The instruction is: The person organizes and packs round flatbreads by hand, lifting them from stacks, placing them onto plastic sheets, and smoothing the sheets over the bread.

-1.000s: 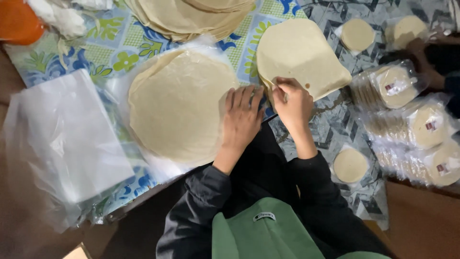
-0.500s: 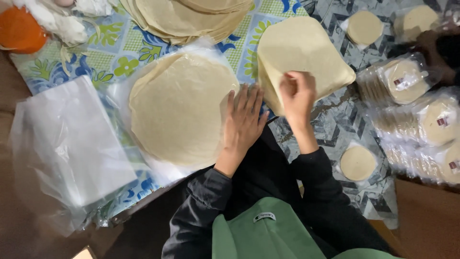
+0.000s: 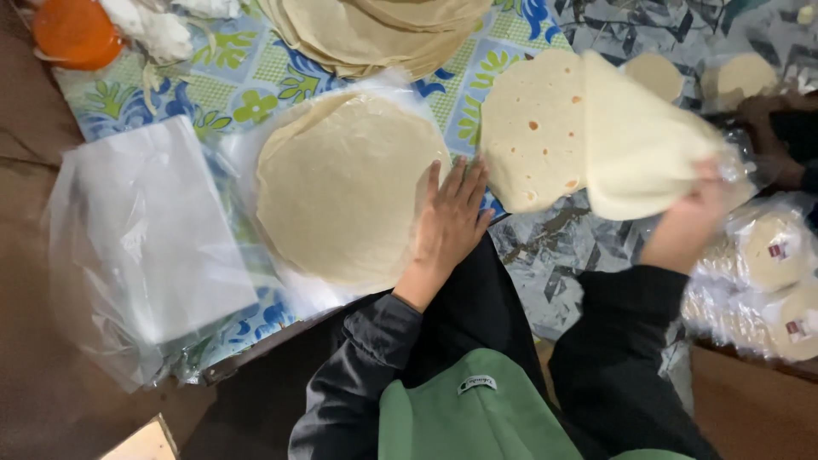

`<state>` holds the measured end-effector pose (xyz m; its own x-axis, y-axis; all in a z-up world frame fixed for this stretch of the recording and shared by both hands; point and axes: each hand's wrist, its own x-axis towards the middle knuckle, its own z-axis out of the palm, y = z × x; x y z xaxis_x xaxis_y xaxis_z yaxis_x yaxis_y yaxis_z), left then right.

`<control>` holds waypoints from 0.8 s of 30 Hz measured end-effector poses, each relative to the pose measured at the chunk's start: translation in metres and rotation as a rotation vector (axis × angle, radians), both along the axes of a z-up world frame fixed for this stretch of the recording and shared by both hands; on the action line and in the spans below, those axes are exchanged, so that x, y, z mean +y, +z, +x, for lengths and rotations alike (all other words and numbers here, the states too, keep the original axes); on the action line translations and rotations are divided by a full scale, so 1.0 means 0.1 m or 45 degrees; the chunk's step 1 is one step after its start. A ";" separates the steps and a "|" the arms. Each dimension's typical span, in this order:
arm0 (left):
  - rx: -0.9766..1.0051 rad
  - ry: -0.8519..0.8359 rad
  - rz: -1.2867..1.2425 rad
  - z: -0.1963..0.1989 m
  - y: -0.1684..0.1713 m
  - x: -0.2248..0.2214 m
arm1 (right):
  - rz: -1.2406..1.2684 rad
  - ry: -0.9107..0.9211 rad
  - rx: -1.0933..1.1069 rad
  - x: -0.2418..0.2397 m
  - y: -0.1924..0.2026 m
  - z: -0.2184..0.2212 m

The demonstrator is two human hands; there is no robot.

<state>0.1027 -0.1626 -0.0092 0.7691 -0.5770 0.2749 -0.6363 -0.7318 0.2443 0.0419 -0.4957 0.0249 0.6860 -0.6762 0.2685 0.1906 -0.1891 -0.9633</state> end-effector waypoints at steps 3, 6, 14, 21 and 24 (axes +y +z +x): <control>-0.051 0.018 0.015 0.00 -0.01 -0.01 | 0.499 0.126 -0.262 -0.95 0.12 -0.16; 0.020 -0.004 0.006 -0.02 0.04 0.02 | 0.840 0.226 -0.432 -1.03 0.24 -0.07; 0.467 -0.119 -1.305 -0.22 1.15 0.78 | 0.532 0.703 -0.167 -0.01 0.64 -0.76; 1.062 -0.157 -1.512 -0.55 0.85 2.29 | 0.709 1.253 -0.144 1.76 0.71 -0.12; 0.934 0.652 -1.415 -0.46 0.65 2.41 | 0.478 0.715 0.453 2.30 0.45 0.85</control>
